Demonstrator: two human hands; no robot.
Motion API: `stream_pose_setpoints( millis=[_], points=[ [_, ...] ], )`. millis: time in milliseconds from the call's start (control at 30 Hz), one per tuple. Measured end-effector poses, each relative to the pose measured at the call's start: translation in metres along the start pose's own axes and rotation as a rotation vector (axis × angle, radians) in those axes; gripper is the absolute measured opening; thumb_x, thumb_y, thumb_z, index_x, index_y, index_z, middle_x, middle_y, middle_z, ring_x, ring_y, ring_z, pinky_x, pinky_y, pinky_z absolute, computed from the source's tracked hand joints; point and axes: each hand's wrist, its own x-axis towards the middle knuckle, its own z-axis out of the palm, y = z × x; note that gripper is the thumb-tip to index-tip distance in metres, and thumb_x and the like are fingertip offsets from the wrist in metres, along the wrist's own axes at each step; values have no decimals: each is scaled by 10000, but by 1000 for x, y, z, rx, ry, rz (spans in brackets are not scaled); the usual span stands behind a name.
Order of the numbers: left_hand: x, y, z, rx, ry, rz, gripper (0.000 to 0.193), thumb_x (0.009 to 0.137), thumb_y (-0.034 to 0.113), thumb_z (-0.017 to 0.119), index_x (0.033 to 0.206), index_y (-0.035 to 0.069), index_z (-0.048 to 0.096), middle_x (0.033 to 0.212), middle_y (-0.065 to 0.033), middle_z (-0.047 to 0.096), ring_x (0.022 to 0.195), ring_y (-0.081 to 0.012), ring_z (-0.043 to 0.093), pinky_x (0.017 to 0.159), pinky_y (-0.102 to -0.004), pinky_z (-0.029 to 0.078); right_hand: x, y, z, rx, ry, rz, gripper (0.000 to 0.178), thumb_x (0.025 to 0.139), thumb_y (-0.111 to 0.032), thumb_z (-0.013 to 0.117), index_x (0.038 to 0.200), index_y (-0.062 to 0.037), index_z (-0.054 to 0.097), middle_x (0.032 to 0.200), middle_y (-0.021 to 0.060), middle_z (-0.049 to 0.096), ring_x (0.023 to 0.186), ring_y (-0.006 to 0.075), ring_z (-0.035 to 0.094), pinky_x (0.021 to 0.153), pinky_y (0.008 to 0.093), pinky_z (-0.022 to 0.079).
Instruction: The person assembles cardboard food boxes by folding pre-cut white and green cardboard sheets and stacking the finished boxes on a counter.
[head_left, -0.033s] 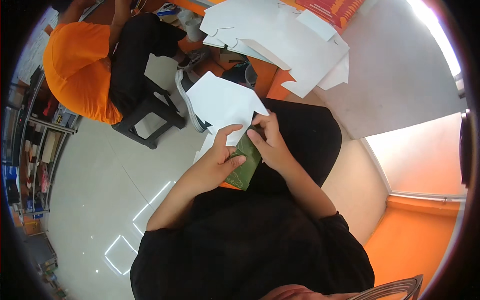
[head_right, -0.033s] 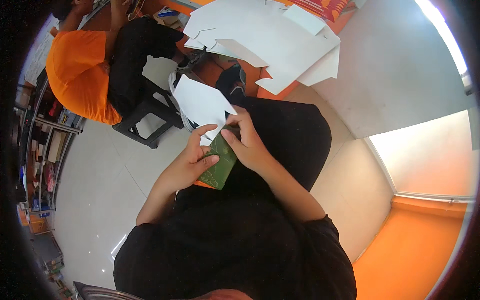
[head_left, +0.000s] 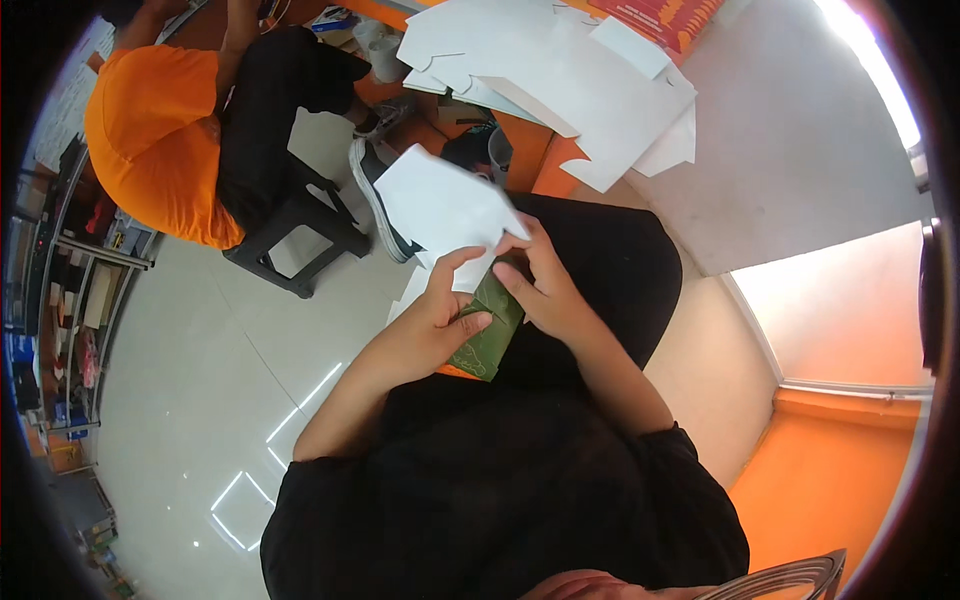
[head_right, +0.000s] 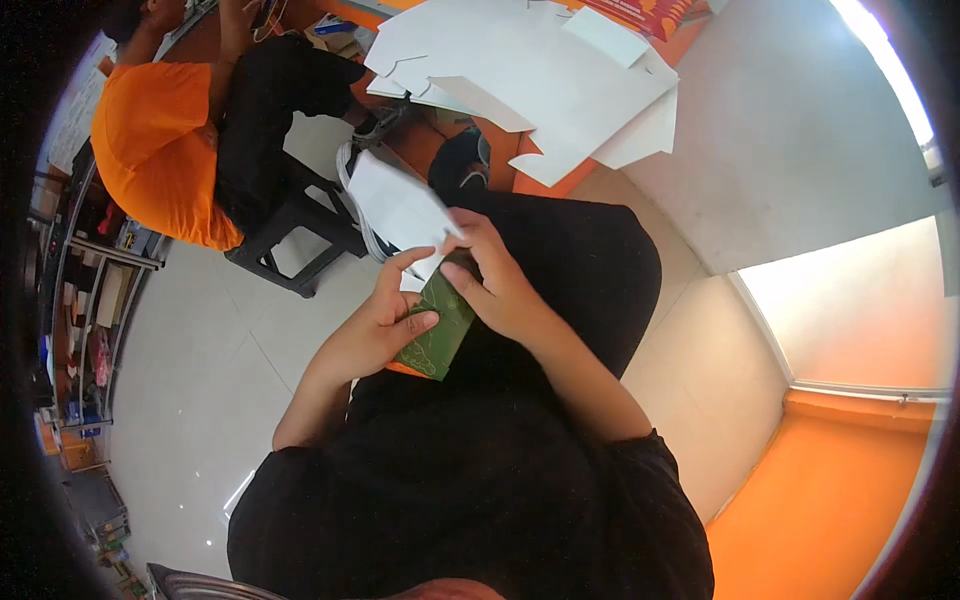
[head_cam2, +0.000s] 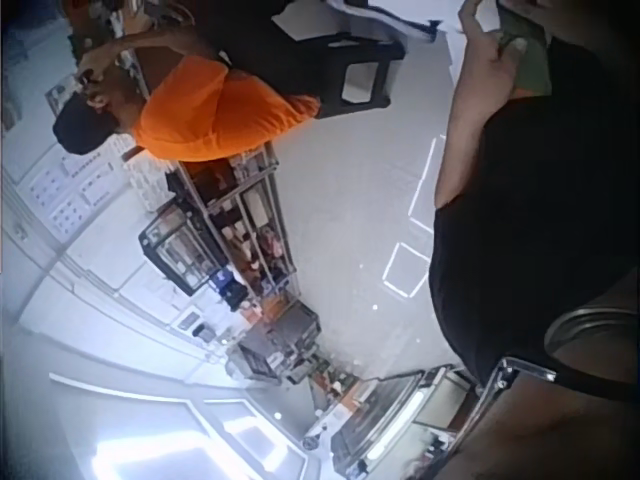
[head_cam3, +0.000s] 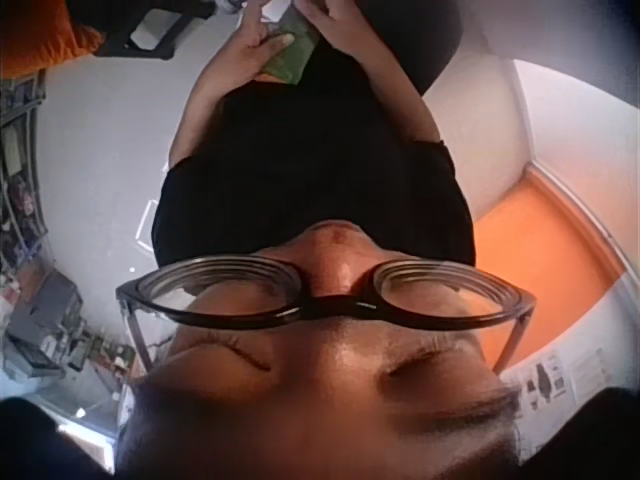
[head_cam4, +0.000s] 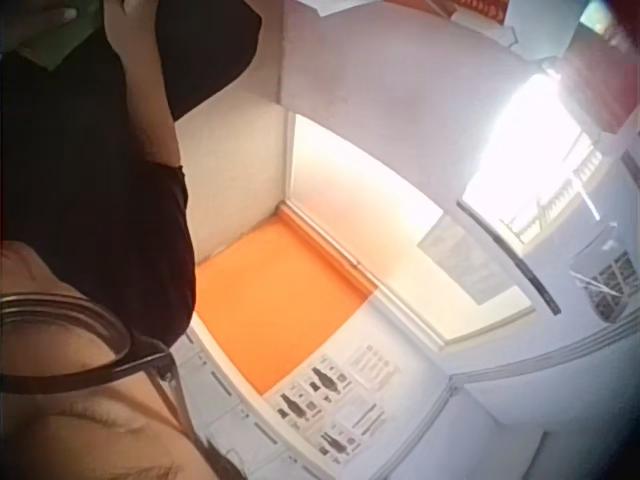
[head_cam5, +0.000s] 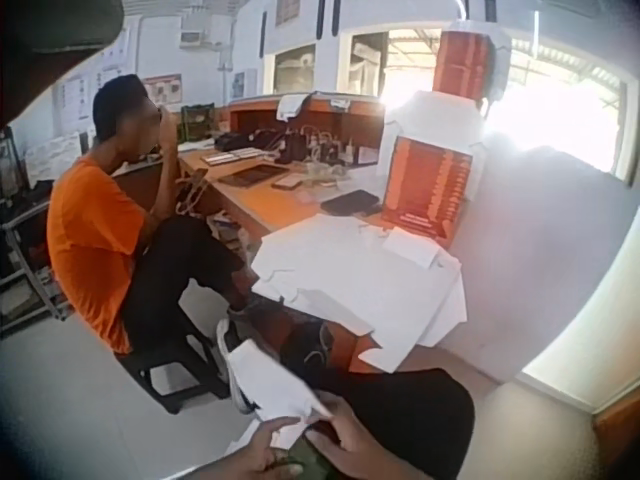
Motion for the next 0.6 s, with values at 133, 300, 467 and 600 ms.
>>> stream_pose_setpoints(
  millis=[133,300,467,600],
  points=[
    [0,-3,-2,-40,-56,45,702,890,2,482,1400,155,23,885,-115,596,809,-112,573,715,-253,454,5,-40,-20,-654,-293,-296,342,744,-201,676,1042,-77,561,1214,156,383,1042,285,461,895,363,395],
    [-1,-1,11,-109,-156,-37,749,889,-5,488,1406,160,-28,860,-122,600,782,-100,563,709,-240,444,-11,-35,-15,-541,46,-64,274,755,-214,681,952,-60,570,1065,124,420,938,258,484,816,343,403],
    [0,-8,25,-60,-102,-33,756,889,-9,487,1407,147,-42,837,-116,598,765,-98,550,722,-243,431,-18,-47,-19,-478,-110,7,191,775,-149,660,923,-59,579,1078,125,410,955,245,480,832,336,401],
    [-7,2,32,147,-79,-29,774,881,-14,488,1408,137,-59,817,-110,592,749,-109,541,718,-244,412,-13,-55,-27,-467,-243,41,163,775,-162,662,911,-95,603,1094,125,423,984,261,480,838,348,408]
  ],
)
